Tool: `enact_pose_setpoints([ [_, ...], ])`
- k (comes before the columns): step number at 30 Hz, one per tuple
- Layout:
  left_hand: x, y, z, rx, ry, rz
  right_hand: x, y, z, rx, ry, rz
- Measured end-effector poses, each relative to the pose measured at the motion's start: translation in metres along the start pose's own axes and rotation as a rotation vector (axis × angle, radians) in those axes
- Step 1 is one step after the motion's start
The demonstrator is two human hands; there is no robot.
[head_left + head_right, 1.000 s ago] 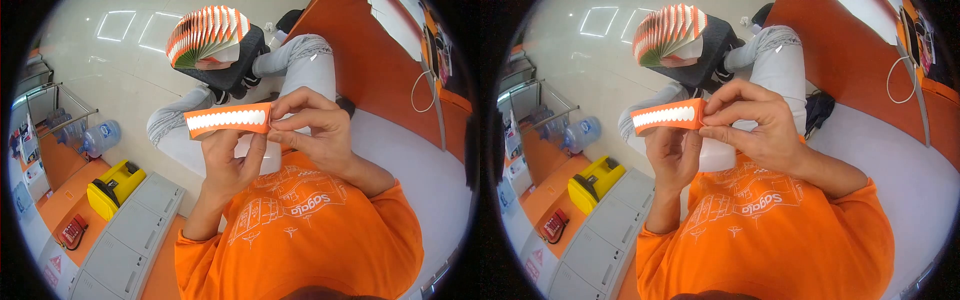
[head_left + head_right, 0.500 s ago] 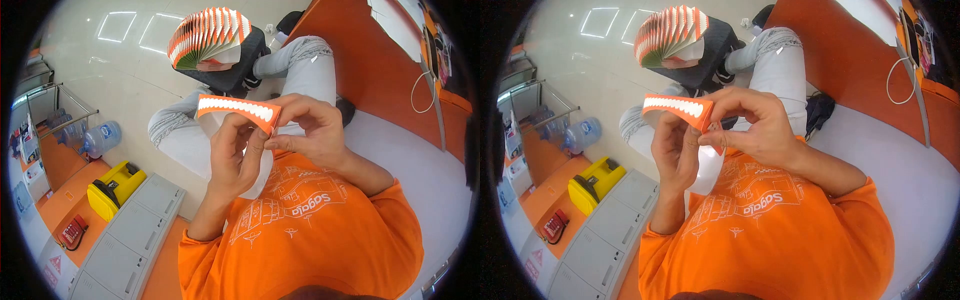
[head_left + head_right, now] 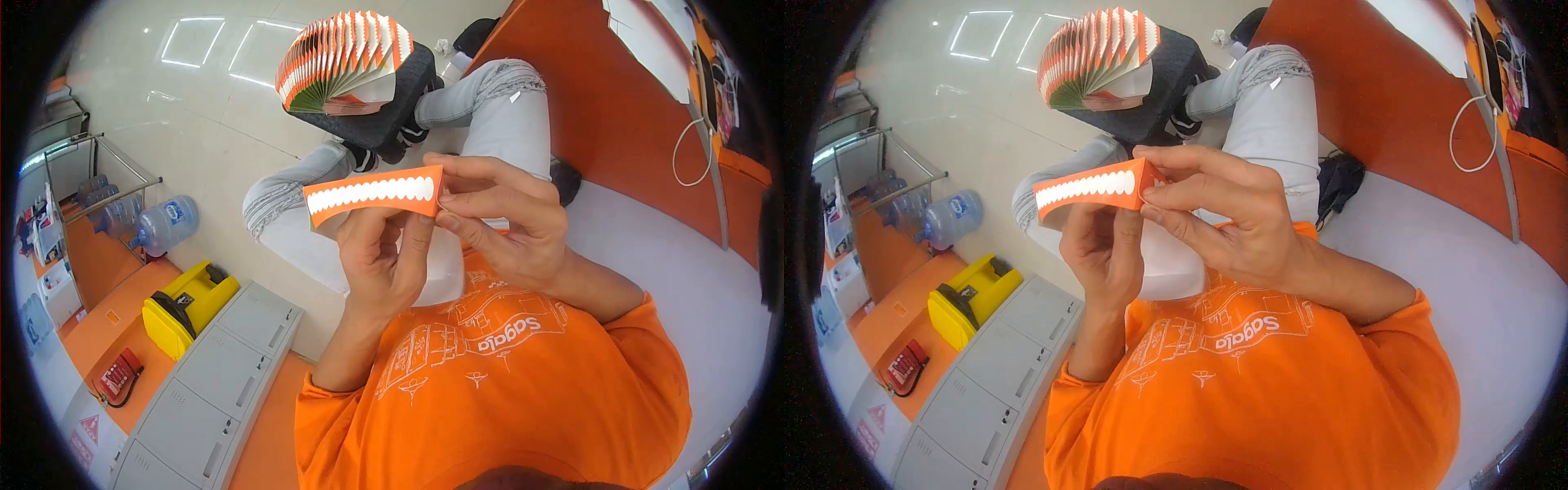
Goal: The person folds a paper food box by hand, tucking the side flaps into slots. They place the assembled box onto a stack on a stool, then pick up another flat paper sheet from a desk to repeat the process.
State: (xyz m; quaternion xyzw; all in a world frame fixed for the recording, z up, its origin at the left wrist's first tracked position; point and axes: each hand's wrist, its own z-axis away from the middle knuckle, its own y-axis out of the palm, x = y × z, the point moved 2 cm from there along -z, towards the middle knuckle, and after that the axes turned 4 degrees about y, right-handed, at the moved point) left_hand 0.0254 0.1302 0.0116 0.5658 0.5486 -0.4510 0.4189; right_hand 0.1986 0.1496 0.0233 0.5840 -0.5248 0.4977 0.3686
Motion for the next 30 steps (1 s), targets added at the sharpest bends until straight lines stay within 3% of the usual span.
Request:
enact_pose_setpoints([
  [3,-0.001,0.001,0.002,0.071,0.018,-0.104,-0.002,-0.002,-0.003,-0.007,0.013,-0.033],
  [5,0.001,0.006,0.002,-0.069,-0.102,0.062,-0.003,-0.001,-0.003,-0.008,0.024,-0.059],
  [8,0.011,0.006,0.005,-0.023,-0.029,0.076,-0.003,0.0,-0.001,-0.012,0.078,-0.066],
  [10,0.01,0.013,0.002,-0.081,-0.008,0.059,-0.01,0.005,0.002,-0.071,0.361,-0.48],
  [15,0.009,0.005,0.003,-0.117,0.112,-0.151,-0.014,0.006,0.004,-0.018,0.382,-0.471],
  [17,0.011,0.006,0.005,-0.056,-0.059,0.008,-0.013,0.006,0.007,-0.021,0.399,-0.505],
  [21,0.008,0.002,0.008,-0.026,-0.09,-0.047,-0.016,0.006,0.006,0.032,0.419,-0.53],
  [23,0.009,0.004,0.008,-0.132,-0.092,0.095,-0.018,0.008,0.008,0.043,0.426,-0.569],
  [27,0.002,0.002,0.013,-0.169,-0.118,0.038,-0.02,0.012,0.013,0.014,0.353,-0.476],
  [30,-0.006,0.0,0.008,-0.024,-0.235,0.155,-0.027,0.01,0.015,-0.014,0.283,-0.33],
])
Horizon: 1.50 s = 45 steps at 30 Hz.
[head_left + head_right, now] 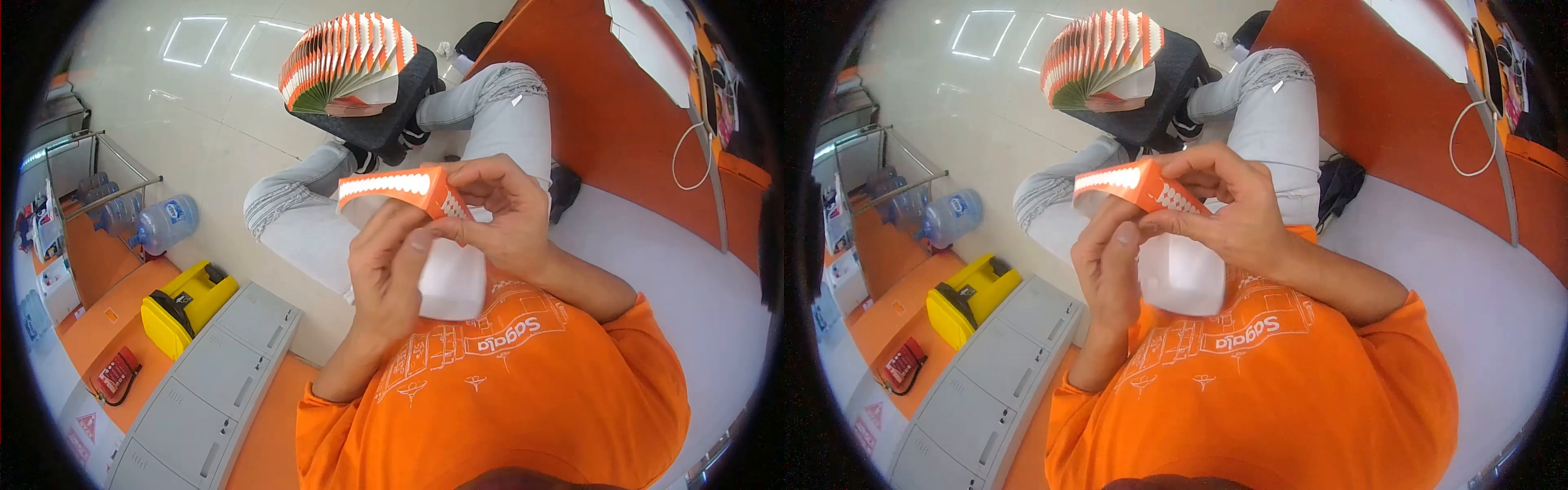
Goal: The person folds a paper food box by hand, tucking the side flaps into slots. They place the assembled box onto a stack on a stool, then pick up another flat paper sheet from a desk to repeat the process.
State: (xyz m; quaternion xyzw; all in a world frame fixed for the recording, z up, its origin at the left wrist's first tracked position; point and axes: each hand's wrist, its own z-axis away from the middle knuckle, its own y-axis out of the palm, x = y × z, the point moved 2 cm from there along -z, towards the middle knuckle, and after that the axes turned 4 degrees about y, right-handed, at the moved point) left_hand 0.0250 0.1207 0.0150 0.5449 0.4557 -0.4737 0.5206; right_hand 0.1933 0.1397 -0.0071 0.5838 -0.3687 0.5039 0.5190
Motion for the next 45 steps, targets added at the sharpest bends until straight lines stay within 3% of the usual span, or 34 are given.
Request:
enact_pose_setpoints([
  [2,-0.016,0.012,-0.002,0.0,-0.128,-0.102,-0.003,0.002,0.002,0.001,-0.051,0.111],
  [4,-0.006,0.01,-0.004,-0.034,-0.065,-0.098,-0.003,0.007,0.003,-0.028,-0.142,0.173],
  [7,-0.002,0.006,-0.003,-0.038,-0.09,-0.223,0.0,0.002,-0.004,0.027,-0.113,0.286],
  [10,0.008,0.001,-0.005,0.009,-0.011,-0.207,-0.004,-0.005,-0.001,0.071,-0.007,0.272],
  [11,0.006,0.0,-0.006,-0.08,-0.036,-0.084,-0.003,-0.005,-0.004,0.069,-0.009,0.274],
  [13,0.008,0.0,-0.004,-0.175,-0.031,0.018,0.004,-0.003,-0.008,0.06,-0.155,0.354],
  [19,-0.005,0.001,-0.009,-0.25,-0.043,0.133,0.011,-0.003,-0.009,0.083,-0.234,0.41],
  [23,0.001,-0.002,-0.008,-0.276,-0.041,0.045,0.015,0.001,-0.007,0.101,-0.306,0.47],
  [25,0.006,-0.003,-0.006,-0.235,0.127,0.006,0.018,0.006,-0.006,0.093,-0.299,0.45],
  [28,0.002,0.006,-0.005,-0.123,-0.015,0.042,0.014,0.009,-0.007,-0.004,-0.144,0.315],
  [32,-0.003,0.001,-0.005,0.062,-0.082,-0.188,0.01,-0.002,-0.009,0.034,-0.043,0.241],
  [33,-0.009,0.007,-0.007,0.029,-0.106,-0.039,0.01,-0.004,-0.008,0.065,-0.033,0.29],
  [37,-0.023,0.002,-0.013,0.16,0.018,-0.278,0.008,-0.004,-0.006,0.045,-0.011,0.312],
  [39,-0.039,-0.004,-0.004,-0.033,0.3,-0.63,0.008,-0.005,-0.009,0.003,0.014,0.245],
  [40,-0.035,-0.007,-0.011,-0.032,0.302,-0.631,0.007,-0.008,-0.01,-0.018,0.072,0.1],
  [42,-0.023,-0.022,-0.026,-0.464,0.5,-0.794,0.006,-0.01,-0.008,-0.042,0.133,-0.05],
  [43,-0.013,-0.029,-0.029,-0.334,0.386,-0.851,0.007,-0.009,-0.006,-0.013,0.093,0.035],
  [44,-0.014,-0.031,-0.026,-0.341,0.388,-0.853,0.008,-0.009,-0.007,0.018,0.046,0.122],
  [45,-0.012,-0.032,-0.024,-0.202,0.167,-0.757,0.009,-0.006,-0.006,0.014,0.021,0.18],
])
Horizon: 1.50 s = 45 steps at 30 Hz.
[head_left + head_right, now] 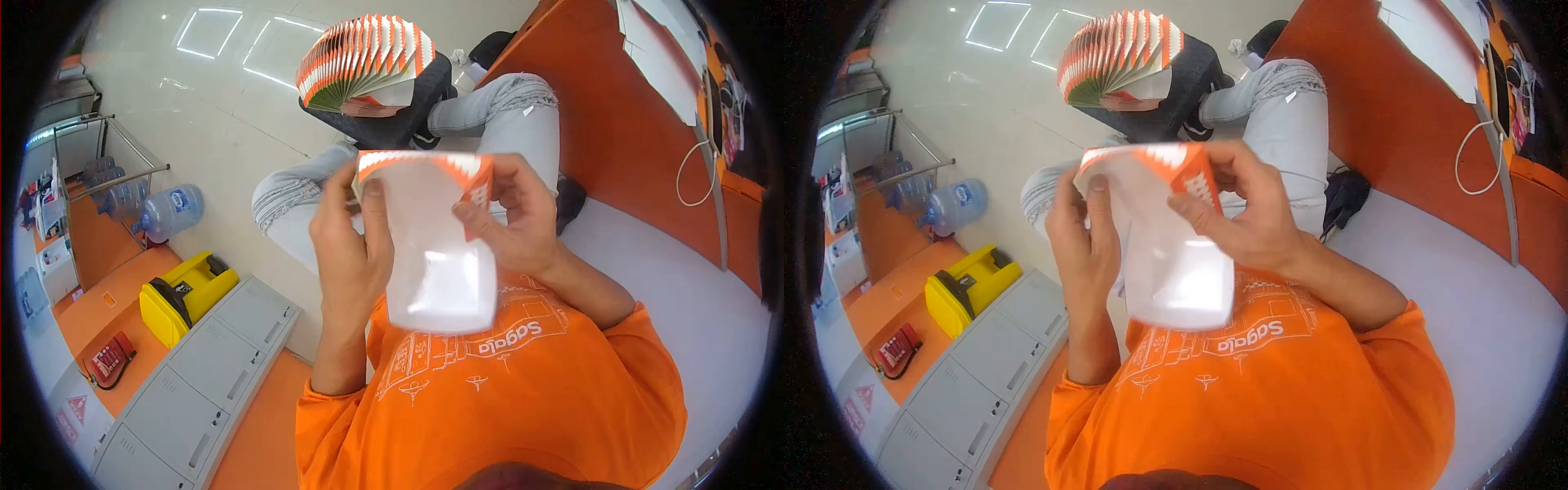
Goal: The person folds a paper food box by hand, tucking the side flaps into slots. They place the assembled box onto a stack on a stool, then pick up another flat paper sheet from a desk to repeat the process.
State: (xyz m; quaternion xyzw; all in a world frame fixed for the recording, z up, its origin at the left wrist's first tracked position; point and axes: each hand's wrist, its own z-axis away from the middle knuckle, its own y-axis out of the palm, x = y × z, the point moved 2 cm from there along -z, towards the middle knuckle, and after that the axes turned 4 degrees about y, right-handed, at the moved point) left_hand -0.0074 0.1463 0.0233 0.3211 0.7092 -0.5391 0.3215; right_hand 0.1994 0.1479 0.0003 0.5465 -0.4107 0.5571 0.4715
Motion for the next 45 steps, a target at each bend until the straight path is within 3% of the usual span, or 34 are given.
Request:
enact_pose_setpoints([
  [1,0.002,0.003,0.001,0.203,-0.159,0.098,0.0,0.001,-0.001,-0.002,-0.003,0.003],
  [3,0.002,0.01,0.001,0.171,-0.073,0.03,0.003,0.004,0.001,0.005,-0.173,0.104],
  [6,0.004,0.014,-0.001,0.178,-0.012,-0.073,0.008,0.006,-0.002,0.014,-0.239,0.164],
  [10,-0.003,0.016,-0.005,0.197,-0.042,-0.094,0.012,0.005,-0.003,0.005,-0.242,0.317],
  [12,-0.005,0.018,-0.006,0.158,-0.034,-0.09,0.014,0.005,-0.006,-0.056,-0.341,0.393],
  [16,-0.003,0.023,-0.001,0.139,-0.017,-0.11,0.013,0.006,-0.013,-0.058,-0.278,0.313],
  [18,0.002,0.025,0.004,0.148,-0.005,-0.099,0.011,0.008,-0.013,-0.074,-0.451,0.435],
  [20,0.012,0.03,0.01,0.167,-0.057,0.247,0.009,0.008,-0.013,-0.059,-0.544,0.45],
  [23,0.009,0.042,0.017,0.099,-0.081,0.411,0.004,0.018,-0.011,-0.087,-0.667,0.444],
  [27,0.001,0.027,0.011,0.327,0.072,0.136,-0.005,0.018,-0.014,-0.121,-0.644,0.377],
  [29,-0.014,0.019,-0.002,0.197,-0.466,1.015,-0.001,0.008,-0.02,-0.157,-0.525,0.343],
  [30,-0.004,0.017,-0.003,0.199,-0.465,1.015,0.0,0.003,-0.023,-0.193,-0.404,0.307],
  [32,0.025,0.011,-0.006,0.285,-0.1,0.498,0.0,0.001,-0.023,-0.174,-0.292,0.22],
  [33,0.027,0.01,-0.004,0.284,-0.106,0.495,-0.002,0.001,-0.022,-0.151,-0.178,0.133],
  [34,0.027,0.009,-0.006,0.277,0.028,0.422,-0.004,0.003,-0.022,-0.152,-0.179,0.133],
  [35,0.026,0.011,-0.01,0.268,0.169,0.35,-0.005,0.003,-0.023,-0.217,-0.265,0.208],
  [36,0.022,0.02,-0.013,0.187,0.223,0.533,-0.005,0.003,-0.023,-0.283,-0.343,0.283],
  [40,0.022,0.034,-0.013,0.187,0.127,0.463,-0.006,-0.005,-0.028,-0.27,-0.365,0.298],
  [45,0.011,0.05,-0.023,0.212,0.224,0.408,-0.029,-0.022,-0.035,-0.385,-0.376,0.354],
])
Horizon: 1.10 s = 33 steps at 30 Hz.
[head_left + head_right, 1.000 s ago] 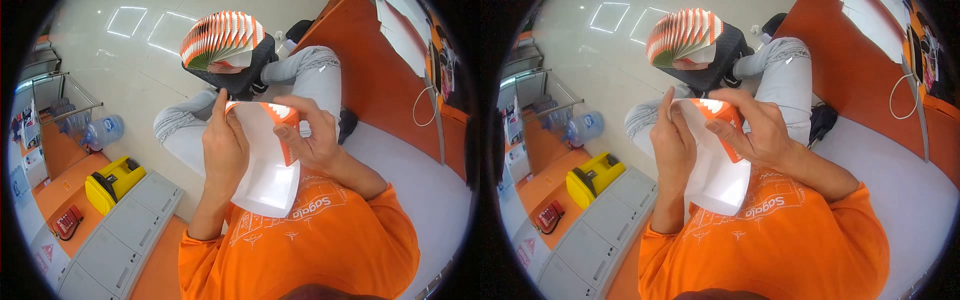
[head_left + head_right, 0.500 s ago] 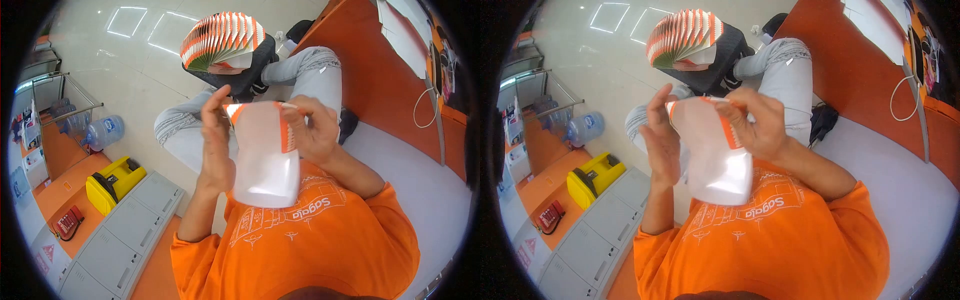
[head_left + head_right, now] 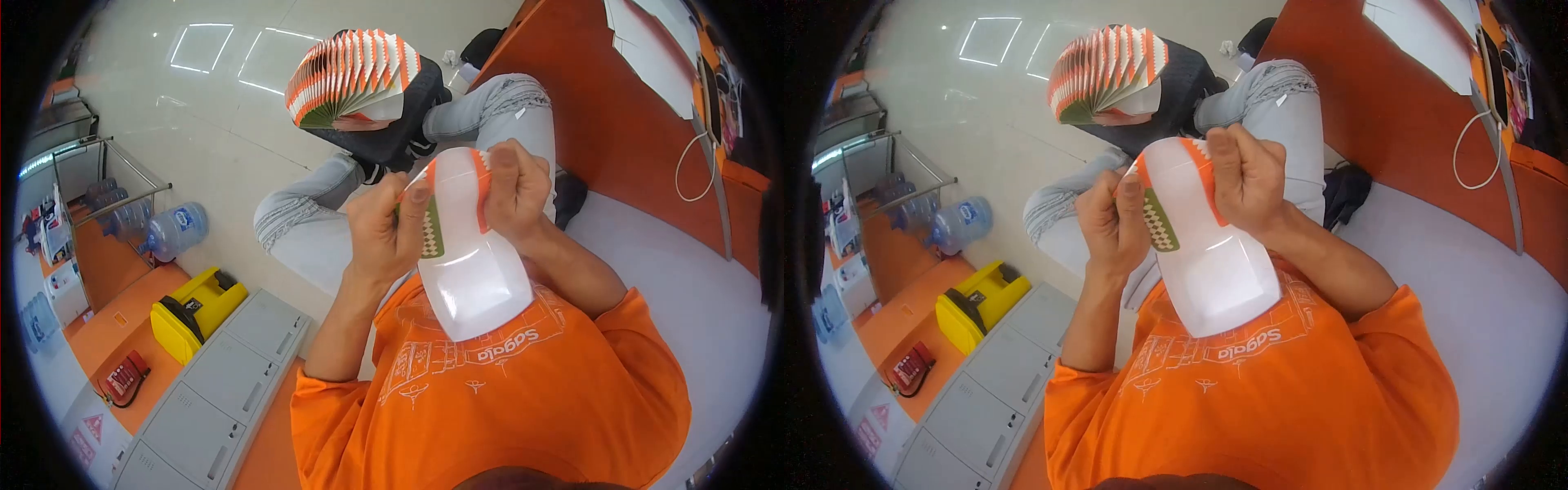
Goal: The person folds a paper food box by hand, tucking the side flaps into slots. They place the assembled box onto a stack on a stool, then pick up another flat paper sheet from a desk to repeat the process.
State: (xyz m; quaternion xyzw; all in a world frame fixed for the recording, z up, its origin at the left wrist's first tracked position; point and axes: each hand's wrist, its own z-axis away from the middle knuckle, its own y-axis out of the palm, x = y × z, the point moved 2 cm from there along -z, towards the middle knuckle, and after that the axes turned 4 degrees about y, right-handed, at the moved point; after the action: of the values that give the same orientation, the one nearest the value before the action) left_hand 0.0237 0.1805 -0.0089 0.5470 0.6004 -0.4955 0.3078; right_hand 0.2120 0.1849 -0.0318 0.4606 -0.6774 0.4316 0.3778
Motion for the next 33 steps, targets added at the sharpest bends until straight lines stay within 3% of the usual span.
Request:
enact_pose_setpoints([
  [1,0.0,0.006,-0.006,0.002,0.036,-0.051,-0.004,-0.006,-0.005,-0.005,-0.002,0.0],
  [3,0.005,0.02,-0.018,-0.007,0.129,-0.151,-0.017,-0.018,-0.012,0.15,0.187,0.126],
  [5,0.01,0.031,-0.033,-0.012,0.224,-0.249,-0.027,-0.021,-0.023,0.146,0.174,0.036],
  [7,0.014,0.039,-0.054,-0.161,0.291,-0.362,-0.027,-0.031,-0.027,0.141,0.154,-0.054],
  [9,0.02,0.053,-0.072,-0.195,0.325,-0.35,-0.019,-0.039,-0.017,0.56,0.175,0.466],
  [10,0.022,0.061,-0.078,-0.232,0.357,-0.334,-0.021,-0.037,-0.02,0.556,0.178,0.464],
  [12,0.026,0.077,-0.082,-0.218,0.353,-0.325,-0.033,-0.026,-0.023,0.664,0.405,0.546],
  [15,0.038,0.078,-0.084,-0.093,0.256,-0.147,-0.098,-0.004,-0.028,0.572,0.423,0.476],
  [17,0.042,0.039,-0.094,-0.236,0.387,-0.305,-0.132,0.008,-0.043,0.547,0.392,0.416],
  [18,0.073,0.008,-0.088,-0.324,0.216,-0.243,-0.141,0.015,-0.055,0.491,0.224,0.479],
  [19,0.088,-0.02,-0.094,-0.556,0.035,-0.153,-0.147,0.023,-0.065,0.434,0.056,0.535],
  [21,0.148,-0.093,-0.094,-0.731,-0.339,-0.267,-0.162,0.043,-0.083,0.437,-0.051,0.474],
  [22,0.183,-0.118,-0.089,-0.681,-0.564,-0.181,-0.162,0.052,-0.087,0.434,-0.144,0.417],
  [23,0.215,-0.131,-0.081,-0.625,-0.784,-0.085,-0.158,0.061,-0.095,0.6,0.11,0.162],
  [25,0.252,-0.124,-0.072,-0.481,-0.962,0.199,-0.152,0.07,-0.097,0.613,0.079,0.123],
  [26,0.261,-0.126,-0.072,-0.503,-0.957,0.21,-0.15,0.079,-0.101,0.613,0.062,0.08],
  [28,0.26,-0.107,-0.074,-0.223,-0.82,0.568,-0.153,0.095,-0.103,0.654,0.139,0.069],
  [30,0.265,-0.102,-0.07,-0.184,-0.78,0.497,-0.158,0.11,-0.098,0.68,0.315,0.051],
  [31,0.269,-0.1,-0.07,-0.131,-0.734,0.411,-0.207,0.137,-0.085,0.66,0.217,-0.188],
  [33,0.285,-0.101,-0.071,-0.138,-0.654,0.341,-0.197,0.167,-0.084,0.781,0.274,-0.3],
])
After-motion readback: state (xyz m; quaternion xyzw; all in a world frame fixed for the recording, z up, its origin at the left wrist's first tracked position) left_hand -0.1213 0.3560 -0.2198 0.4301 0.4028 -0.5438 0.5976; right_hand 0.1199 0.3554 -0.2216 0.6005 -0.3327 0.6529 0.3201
